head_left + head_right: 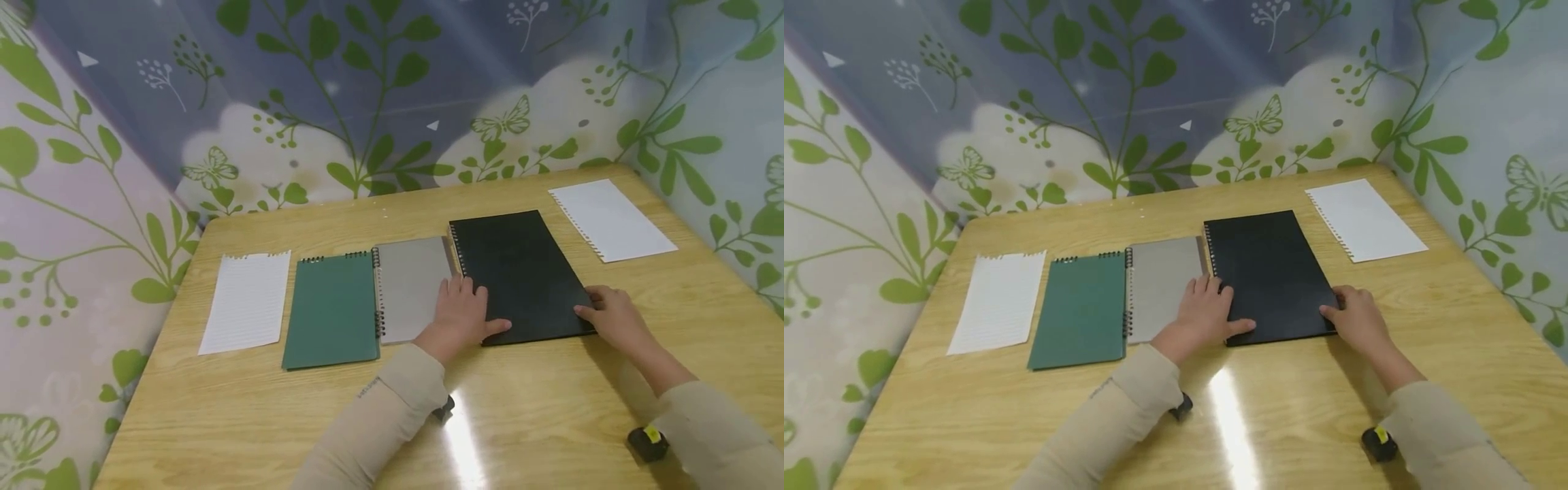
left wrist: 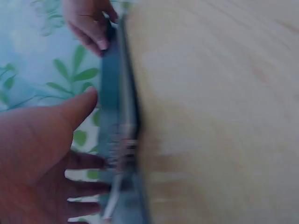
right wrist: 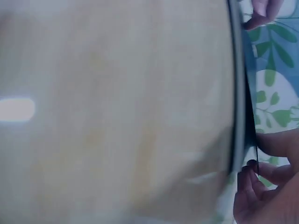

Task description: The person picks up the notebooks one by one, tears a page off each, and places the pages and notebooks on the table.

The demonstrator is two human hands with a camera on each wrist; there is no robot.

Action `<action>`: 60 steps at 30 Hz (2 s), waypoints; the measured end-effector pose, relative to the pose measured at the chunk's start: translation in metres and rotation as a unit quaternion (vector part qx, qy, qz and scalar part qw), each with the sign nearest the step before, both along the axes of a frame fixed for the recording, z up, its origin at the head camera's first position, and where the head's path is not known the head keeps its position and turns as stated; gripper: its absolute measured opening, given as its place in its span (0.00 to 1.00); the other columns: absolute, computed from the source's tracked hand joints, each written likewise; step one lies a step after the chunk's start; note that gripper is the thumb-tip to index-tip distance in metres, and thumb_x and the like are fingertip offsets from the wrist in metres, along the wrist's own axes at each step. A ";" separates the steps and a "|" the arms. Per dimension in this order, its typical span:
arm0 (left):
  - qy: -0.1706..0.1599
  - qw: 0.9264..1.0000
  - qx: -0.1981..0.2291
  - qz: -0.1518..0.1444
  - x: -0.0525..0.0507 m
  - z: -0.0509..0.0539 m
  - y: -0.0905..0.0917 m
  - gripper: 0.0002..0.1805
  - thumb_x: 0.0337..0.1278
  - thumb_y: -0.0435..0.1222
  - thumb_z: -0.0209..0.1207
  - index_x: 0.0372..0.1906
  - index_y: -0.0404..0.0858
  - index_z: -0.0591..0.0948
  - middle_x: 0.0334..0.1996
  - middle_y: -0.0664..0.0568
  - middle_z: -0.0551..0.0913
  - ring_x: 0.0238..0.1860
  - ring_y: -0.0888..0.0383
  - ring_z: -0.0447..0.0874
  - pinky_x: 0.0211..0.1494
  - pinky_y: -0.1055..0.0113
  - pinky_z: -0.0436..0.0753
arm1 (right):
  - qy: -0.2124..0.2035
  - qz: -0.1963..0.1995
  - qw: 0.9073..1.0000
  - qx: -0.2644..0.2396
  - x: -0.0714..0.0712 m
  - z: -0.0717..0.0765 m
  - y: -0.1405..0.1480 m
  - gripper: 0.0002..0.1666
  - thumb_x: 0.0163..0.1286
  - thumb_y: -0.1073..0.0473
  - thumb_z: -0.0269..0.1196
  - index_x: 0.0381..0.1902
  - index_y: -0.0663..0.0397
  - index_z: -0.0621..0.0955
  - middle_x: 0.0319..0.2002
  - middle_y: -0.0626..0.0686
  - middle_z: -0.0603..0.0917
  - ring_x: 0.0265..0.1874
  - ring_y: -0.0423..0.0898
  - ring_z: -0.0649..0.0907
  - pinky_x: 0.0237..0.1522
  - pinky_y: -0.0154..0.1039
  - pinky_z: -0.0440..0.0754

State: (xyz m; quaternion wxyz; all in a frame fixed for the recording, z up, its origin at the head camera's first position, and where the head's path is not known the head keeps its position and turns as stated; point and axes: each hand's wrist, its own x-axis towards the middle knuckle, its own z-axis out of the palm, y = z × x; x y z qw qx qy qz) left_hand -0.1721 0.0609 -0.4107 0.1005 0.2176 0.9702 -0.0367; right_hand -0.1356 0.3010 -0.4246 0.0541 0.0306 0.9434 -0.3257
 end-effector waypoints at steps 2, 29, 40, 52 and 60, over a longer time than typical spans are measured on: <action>-0.017 0.998 0.052 -0.003 -0.005 0.008 -0.005 0.37 0.60 0.65 0.36 0.66 0.47 0.64 0.68 0.49 0.60 0.70 0.51 0.53 0.71 0.57 0.55 | 0.003 -0.006 1.000 -0.013 -0.002 0.006 -0.001 0.31 0.68 0.59 0.54 0.59 0.80 0.62 0.54 0.78 0.67 0.51 0.71 0.71 0.47 0.59 0.73; -0.224 0.859 0.452 0.084 -0.078 0.102 -0.092 0.32 0.67 0.56 0.36 0.68 0.42 0.60 0.58 0.48 0.73 0.60 0.52 0.72 0.65 0.57 0.67 | 0.365 0.074 0.922 0.107 0.026 0.059 -0.143 0.30 0.59 0.55 0.58 0.57 0.65 0.72 0.26 0.61 0.83 0.28 0.57 0.82 0.34 0.54 0.76; -0.228 0.847 0.462 0.130 -0.078 0.096 -0.112 0.39 0.64 0.57 0.42 0.73 0.44 0.47 0.68 0.46 0.61 0.56 0.50 0.75 0.60 0.55 0.73 | 0.456 0.152 0.857 0.186 0.033 0.029 -0.166 0.24 0.55 0.55 0.64 0.49 0.60 0.80 0.22 0.53 0.84 0.18 0.47 0.81 0.23 0.41 0.77; -0.171 0.891 0.397 0.142 -0.075 0.083 -0.141 0.35 0.66 0.44 0.47 0.72 0.39 0.49 0.55 0.43 0.73 0.51 0.50 0.74 0.59 0.54 0.71 | 0.430 0.172 0.866 0.188 0.030 0.014 -0.184 0.20 0.57 0.51 0.65 0.48 0.50 0.83 0.30 0.47 0.88 0.18 0.42 0.81 0.24 0.38 0.78; -0.166 0.911 0.339 0.163 -0.075 0.056 -0.166 0.36 0.65 0.44 0.49 0.71 0.35 0.49 0.67 0.38 0.60 0.67 0.44 0.61 0.64 0.50 0.67 | 0.370 0.173 0.893 0.190 0.031 0.020 -0.187 0.19 0.61 0.46 0.61 0.46 0.48 0.84 0.26 0.48 0.87 0.24 0.43 0.84 0.30 0.41 0.80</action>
